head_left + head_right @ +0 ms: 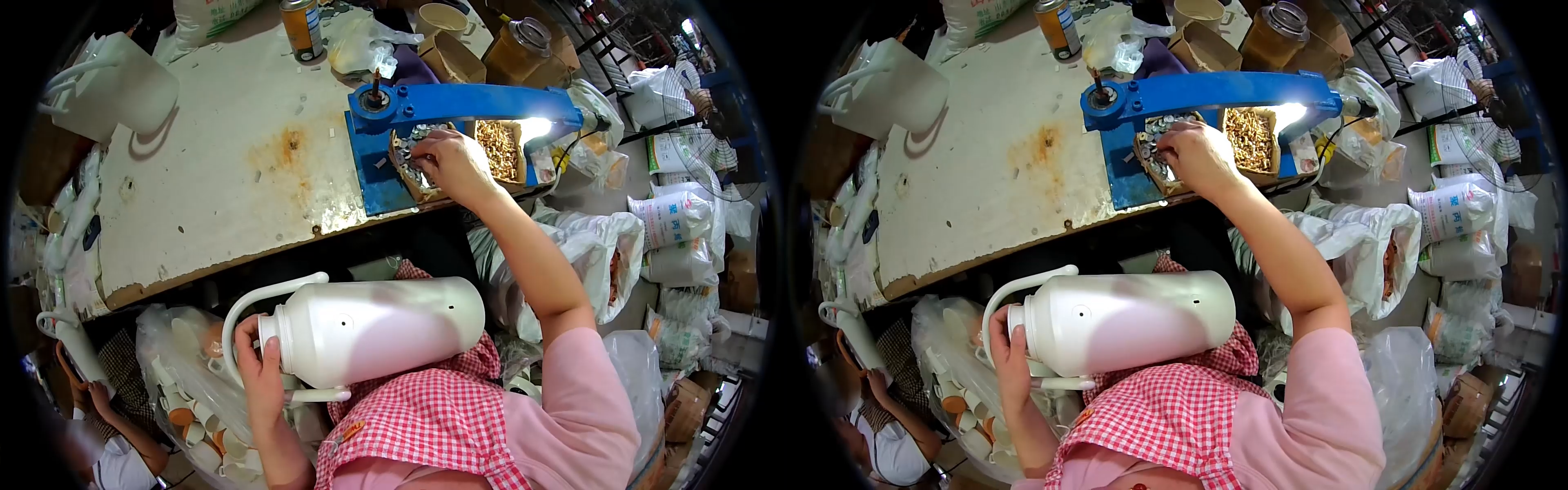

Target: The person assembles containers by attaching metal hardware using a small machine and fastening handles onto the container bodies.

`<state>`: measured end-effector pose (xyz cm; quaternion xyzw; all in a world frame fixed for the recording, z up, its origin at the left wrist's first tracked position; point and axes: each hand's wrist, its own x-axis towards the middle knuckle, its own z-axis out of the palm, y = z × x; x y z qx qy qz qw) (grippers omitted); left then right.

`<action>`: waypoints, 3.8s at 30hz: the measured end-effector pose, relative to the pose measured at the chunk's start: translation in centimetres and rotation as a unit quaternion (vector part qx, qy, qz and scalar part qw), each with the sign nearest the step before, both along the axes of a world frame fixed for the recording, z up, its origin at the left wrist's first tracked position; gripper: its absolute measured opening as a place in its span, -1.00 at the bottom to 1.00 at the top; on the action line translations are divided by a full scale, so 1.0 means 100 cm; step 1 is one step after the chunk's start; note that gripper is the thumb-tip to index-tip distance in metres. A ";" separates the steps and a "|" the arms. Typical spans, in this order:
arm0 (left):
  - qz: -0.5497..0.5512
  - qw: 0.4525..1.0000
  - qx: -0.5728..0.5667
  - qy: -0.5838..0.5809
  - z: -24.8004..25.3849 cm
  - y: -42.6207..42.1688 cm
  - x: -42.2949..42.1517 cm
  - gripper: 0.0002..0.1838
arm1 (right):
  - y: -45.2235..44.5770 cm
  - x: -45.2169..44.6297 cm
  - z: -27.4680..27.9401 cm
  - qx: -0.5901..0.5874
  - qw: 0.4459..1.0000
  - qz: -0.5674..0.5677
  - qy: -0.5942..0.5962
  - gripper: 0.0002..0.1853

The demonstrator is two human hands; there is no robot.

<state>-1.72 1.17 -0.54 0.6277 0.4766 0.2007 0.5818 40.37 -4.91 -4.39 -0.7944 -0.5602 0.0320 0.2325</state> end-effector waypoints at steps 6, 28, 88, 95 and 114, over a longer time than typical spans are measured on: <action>-0.001 1.000 0.020 -0.012 -0.006 0.001 -0.002 -0.63 | -0.007 -0.009 0.015 0.008 0.992 -0.070 0.109 -0.85; -0.006 0.999 0.031 -0.023 -0.005 0.000 -0.004 -0.60 | 0.062 -0.009 0.107 0.353 0.911 0.131 -0.167 -0.85; -0.039 0.971 0.159 -0.174 0.011 0.109 0.231 -0.56 | -0.077 0.062 0.054 0.392 0.792 -0.150 0.442 -0.59; -0.107 0.877 0.440 -0.162 0.055 0.122 0.252 -0.52 | -0.075 0.055 0.068 0.320 0.865 -0.212 0.323 -0.69; -0.208 0.878 0.430 -0.001 0.063 0.116 0.281 -0.48 | -0.451 0.101 -0.351 0.191 0.549 -0.741 0.336 -0.18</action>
